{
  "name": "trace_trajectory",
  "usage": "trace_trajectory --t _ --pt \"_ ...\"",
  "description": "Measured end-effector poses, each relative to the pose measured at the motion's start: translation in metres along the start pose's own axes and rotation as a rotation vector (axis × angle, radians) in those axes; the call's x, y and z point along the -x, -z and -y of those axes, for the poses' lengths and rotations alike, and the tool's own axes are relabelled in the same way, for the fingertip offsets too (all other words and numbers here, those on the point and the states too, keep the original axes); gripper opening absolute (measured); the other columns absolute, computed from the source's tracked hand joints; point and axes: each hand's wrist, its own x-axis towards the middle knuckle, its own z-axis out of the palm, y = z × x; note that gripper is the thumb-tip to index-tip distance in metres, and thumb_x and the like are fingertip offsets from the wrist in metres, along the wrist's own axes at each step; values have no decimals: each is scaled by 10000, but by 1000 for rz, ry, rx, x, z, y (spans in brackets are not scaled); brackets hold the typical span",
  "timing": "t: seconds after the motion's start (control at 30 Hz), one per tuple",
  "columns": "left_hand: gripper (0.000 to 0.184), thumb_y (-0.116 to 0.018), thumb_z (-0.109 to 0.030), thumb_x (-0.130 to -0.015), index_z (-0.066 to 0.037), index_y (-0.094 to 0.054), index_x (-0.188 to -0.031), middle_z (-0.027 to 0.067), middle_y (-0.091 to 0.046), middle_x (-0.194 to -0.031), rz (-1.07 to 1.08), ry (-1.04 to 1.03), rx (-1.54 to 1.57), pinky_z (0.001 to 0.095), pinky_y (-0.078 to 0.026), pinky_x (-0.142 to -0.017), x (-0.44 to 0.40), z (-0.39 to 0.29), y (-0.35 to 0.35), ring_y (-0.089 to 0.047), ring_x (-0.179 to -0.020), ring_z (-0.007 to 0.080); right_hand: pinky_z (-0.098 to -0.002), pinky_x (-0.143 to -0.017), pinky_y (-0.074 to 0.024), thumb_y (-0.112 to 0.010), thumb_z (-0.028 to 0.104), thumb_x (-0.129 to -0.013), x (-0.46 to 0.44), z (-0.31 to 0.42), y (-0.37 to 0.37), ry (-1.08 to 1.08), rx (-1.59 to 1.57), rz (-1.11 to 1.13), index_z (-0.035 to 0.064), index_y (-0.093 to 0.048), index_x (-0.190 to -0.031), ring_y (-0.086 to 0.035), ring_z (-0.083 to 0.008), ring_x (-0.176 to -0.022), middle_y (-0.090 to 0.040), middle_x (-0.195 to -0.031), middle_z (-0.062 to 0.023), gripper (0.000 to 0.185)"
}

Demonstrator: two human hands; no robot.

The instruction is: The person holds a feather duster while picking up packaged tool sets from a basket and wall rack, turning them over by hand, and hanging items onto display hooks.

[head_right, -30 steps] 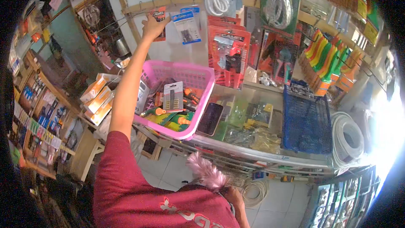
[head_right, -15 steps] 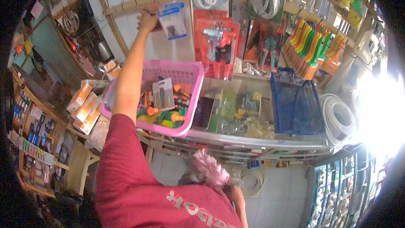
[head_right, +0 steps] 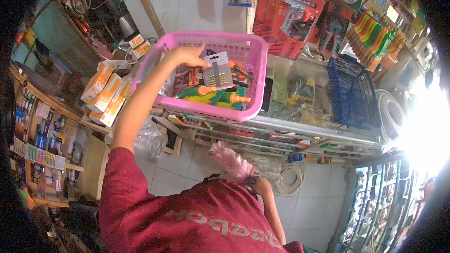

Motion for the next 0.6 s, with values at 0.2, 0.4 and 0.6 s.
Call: trace_trajectory --t 0.2,0.4,0.6 --pt "1137 -612 -594 -725 -15 49 -1447 190 -131 -1512 -52 88 288 433 -212 -1119 -30 46 -60 -253 -1367 325 -459 -711 -479 -619 361 -790 11 51 -29 89 1 -20 114 -673 -961 -622 -383 -836 -641 -878 -214 305" --pt "1107 -591 -667 -701 -101 -35 -1472 123 -136 -1527 -158 233 380 489 -210 -1106 -85 65 -102 -299 -1355 296 -342 -510 -434 -634 128 -745 32 82 -83 213 -199 -340 -5 -615 -836 -596 -268 -562 -591 -623 -188 162" --pt "1018 -648 -570 -656 -26 -258 -1423 212 -266 -1461 -237 214 513 477 -344 -1040 -58 55 -84 -351 -1313 360 -260 -369 -310 -528 156 -873 49 163 -98 97 -1351 -916 11 -508 -709 -404 -122 -365 -468 -463 -40 219"
